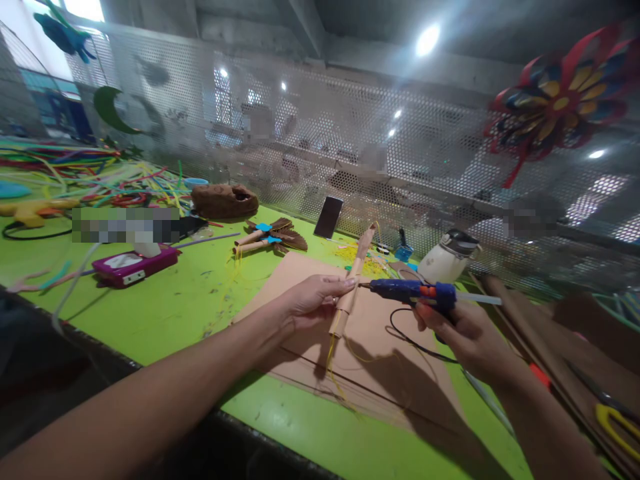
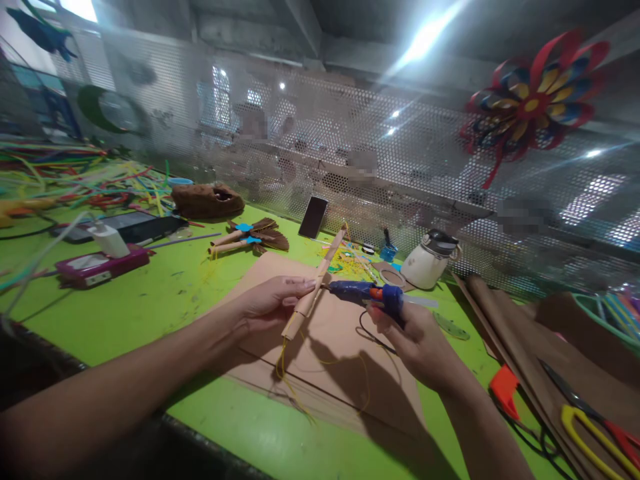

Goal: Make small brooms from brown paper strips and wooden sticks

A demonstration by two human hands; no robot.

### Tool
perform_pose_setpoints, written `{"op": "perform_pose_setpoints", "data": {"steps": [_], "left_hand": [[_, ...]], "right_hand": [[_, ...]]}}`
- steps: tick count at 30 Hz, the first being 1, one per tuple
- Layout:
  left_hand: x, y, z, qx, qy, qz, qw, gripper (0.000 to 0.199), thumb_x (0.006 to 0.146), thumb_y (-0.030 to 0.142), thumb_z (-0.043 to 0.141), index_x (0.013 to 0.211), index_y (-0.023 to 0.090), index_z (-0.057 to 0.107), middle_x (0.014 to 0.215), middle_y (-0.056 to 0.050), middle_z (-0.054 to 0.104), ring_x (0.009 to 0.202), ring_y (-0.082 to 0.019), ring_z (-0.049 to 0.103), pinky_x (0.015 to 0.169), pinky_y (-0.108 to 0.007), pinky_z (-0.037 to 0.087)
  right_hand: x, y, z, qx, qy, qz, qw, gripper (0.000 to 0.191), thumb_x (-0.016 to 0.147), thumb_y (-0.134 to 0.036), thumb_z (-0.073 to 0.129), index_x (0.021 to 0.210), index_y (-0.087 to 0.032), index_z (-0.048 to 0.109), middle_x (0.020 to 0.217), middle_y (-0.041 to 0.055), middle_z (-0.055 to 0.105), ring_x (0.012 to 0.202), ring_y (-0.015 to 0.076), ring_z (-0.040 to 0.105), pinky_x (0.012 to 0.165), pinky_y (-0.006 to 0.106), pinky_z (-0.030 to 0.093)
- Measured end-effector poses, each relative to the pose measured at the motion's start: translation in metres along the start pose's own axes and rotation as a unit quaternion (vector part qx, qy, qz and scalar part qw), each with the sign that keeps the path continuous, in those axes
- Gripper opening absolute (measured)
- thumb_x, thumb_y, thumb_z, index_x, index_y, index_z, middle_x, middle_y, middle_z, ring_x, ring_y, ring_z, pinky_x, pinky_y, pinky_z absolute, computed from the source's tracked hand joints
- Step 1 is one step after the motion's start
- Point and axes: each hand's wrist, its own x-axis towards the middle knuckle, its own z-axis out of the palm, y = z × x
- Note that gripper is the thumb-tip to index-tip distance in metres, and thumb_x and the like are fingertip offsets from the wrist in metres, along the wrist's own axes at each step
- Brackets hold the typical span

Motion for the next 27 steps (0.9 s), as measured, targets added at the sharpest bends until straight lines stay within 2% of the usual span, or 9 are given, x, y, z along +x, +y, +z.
{"op": "perform_pose_setpoints", "data": {"steps": [6, 12, 22, 27], "left_hand": [[0.0014, -0.0012, -0.0019, -0.004, 0.000, -0.004, 1.000, 0.012, 0.072, 0.016, 0.069, 0.078, 0.007, 0.065, 0.055, 0.001, 0.055, 0.045, -0.005, 0.045, 0.049, -0.017, 0.041], [0.0008, -0.0002, -0.0008, -0.009, 0.014, 0.002, 1.000, 0.009, 0.074, 0.016, 0.067, 0.076, 0.007, 0.064, 0.055, 0.002, 0.054, 0.043, -0.005, 0.043, 0.047, -0.017, 0.040], [0.0009, -0.0003, -0.0009, -0.010, 0.018, 0.002, 1.000, 0.008, 0.075, 0.014, 0.066, 0.079, 0.007, 0.064, 0.047, 0.005, 0.046, 0.042, -0.005, 0.041, 0.047, -0.016, 0.039], [0.0043, -0.0016, -0.0045, -0.009, 0.022, 0.009, 1.000, 0.007, 0.076, 0.013, 0.063, 0.080, 0.006, 0.064, 0.050, 0.004, 0.049, 0.043, -0.006, 0.043, 0.046, -0.018, 0.039]], "right_hand": [[-0.0007, -0.0002, 0.0008, -0.032, 0.027, -0.027, 0.999, 0.033, 0.088, -0.041, 0.043, 0.067, -0.018, 0.056, 0.058, 0.0019, 0.054, 0.052, 0.0149, 0.048, 0.048, 0.026, 0.035], [-0.0001, -0.0010, 0.0009, -0.031, 0.023, -0.032, 0.999, 0.033, 0.088, -0.041, 0.044, 0.069, -0.018, 0.057, 0.057, 0.0018, 0.055, 0.051, 0.0148, 0.048, 0.047, 0.026, 0.036], [-0.0036, -0.0049, -0.0024, 0.016, -0.017, -0.023, 0.999, 0.031, 0.089, -0.039, 0.045, 0.070, -0.018, 0.057, 0.057, -0.0008, 0.050, 0.051, 0.0117, 0.042, 0.047, 0.023, 0.033], [-0.0053, -0.0087, -0.0059, 0.011, -0.036, -0.007, 0.999, 0.033, 0.088, -0.041, 0.046, 0.071, -0.017, 0.059, 0.056, -0.0009, 0.051, 0.050, 0.0115, 0.043, 0.045, 0.022, 0.034]]}}
